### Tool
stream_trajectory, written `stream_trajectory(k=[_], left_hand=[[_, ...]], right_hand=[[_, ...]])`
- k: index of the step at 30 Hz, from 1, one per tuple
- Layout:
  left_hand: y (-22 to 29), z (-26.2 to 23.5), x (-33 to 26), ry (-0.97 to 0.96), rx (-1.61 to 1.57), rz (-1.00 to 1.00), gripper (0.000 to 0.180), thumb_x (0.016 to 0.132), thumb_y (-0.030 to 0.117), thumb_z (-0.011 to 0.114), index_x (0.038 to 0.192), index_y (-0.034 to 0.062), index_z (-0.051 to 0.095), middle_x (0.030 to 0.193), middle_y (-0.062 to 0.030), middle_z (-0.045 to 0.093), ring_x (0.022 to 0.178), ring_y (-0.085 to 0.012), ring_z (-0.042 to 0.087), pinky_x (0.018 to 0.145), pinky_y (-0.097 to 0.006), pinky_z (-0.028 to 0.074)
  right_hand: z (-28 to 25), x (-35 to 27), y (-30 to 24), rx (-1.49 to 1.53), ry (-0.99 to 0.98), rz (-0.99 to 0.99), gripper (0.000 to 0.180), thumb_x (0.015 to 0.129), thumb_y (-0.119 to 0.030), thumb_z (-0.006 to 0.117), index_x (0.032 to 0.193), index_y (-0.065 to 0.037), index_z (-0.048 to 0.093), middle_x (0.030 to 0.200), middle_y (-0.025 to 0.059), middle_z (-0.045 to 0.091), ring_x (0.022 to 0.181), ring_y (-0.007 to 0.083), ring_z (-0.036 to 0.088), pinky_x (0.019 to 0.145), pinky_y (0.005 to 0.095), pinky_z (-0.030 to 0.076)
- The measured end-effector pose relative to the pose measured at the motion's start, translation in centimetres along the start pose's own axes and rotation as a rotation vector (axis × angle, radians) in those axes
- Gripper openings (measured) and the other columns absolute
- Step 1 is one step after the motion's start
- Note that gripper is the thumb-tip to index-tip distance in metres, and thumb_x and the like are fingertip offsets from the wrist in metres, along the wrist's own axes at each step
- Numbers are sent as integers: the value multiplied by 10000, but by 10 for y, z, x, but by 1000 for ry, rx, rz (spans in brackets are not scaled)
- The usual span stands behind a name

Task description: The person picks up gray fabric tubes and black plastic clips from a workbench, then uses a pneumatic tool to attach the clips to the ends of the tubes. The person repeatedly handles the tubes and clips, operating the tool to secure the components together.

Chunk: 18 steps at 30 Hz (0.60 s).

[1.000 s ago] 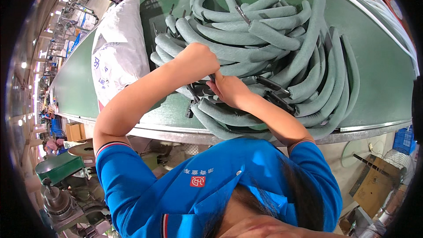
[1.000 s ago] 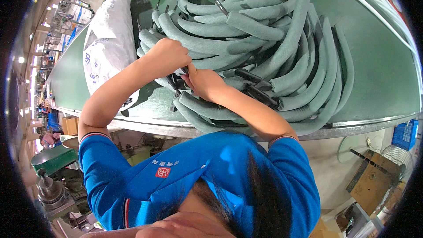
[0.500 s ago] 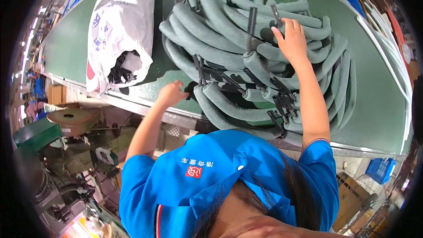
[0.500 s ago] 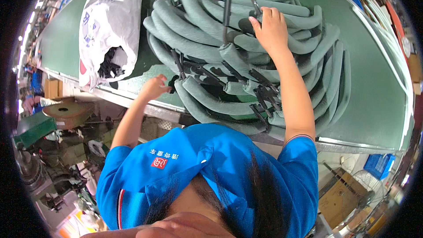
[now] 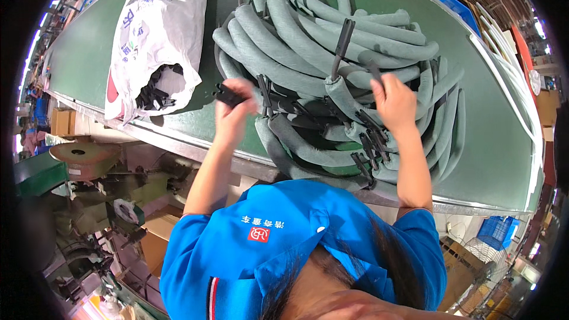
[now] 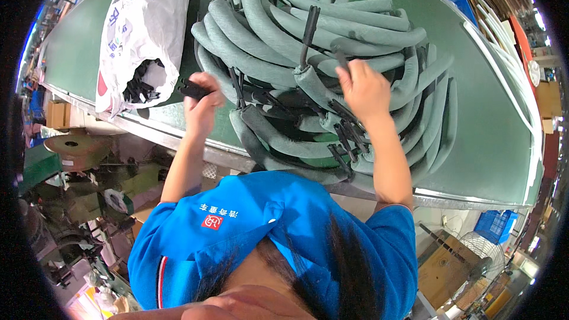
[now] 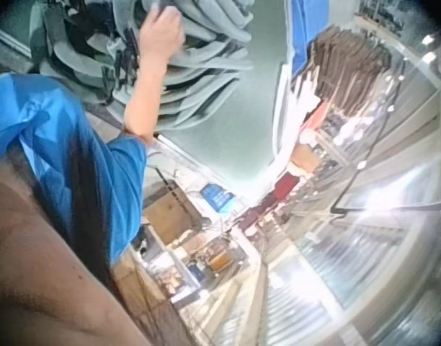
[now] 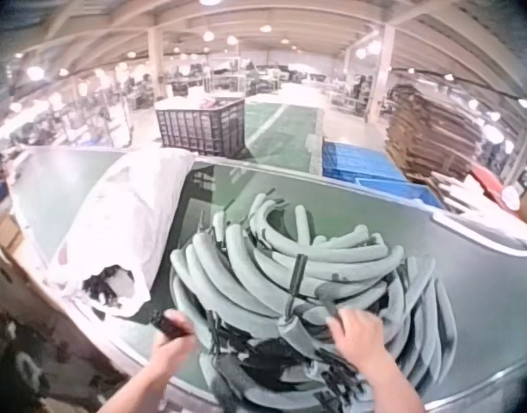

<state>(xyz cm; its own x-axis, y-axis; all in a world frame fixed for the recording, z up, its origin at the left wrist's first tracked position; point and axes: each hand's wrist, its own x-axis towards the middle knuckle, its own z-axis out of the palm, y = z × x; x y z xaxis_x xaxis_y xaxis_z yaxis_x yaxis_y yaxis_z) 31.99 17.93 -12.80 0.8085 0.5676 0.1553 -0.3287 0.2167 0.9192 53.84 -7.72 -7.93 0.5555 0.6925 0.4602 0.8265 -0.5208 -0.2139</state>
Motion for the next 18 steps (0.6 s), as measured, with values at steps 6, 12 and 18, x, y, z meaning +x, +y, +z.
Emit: stream_trajectory(k=[6, 12, 18], left_hand=[[-20, 115, 72, -367, -532, -201, 640, 837, 680, 408, 989, 70, 527, 861, -46, 495, 735, -183, 486, 665, -314, 412], [-63, 186, 111, -351, -1139, -490, 500, 886, 521, 503, 1158, 106, 556, 997, -116, 664, 1011, -287, 624, 832, -407, 544], [-80, 207, 104, -561, -1437, -529, 362, 896, 476, 515, 1029, 160, 630, 1002, -74, 683, 977, -273, 644, 906, -480, 500]], right_hand=[[-14, -17, -14, 78, 64, -59, 255, 823, -286, 653, 792, -73, 517, 721, 86, 562, 634, 298, 585, 554, 383, 468], [-31, -16, -2, 173, 123, -18, 265, 831, -303, 644, 780, -83, 506, 683, 79, 551, 606, 295, 590, 525, 387, 466], [-35, -17, 2, 209, 113, -18, 261, 848, -272, 632, 773, -70, 485, 665, 78, 540, 578, 283, 576, 507, 381, 451]])
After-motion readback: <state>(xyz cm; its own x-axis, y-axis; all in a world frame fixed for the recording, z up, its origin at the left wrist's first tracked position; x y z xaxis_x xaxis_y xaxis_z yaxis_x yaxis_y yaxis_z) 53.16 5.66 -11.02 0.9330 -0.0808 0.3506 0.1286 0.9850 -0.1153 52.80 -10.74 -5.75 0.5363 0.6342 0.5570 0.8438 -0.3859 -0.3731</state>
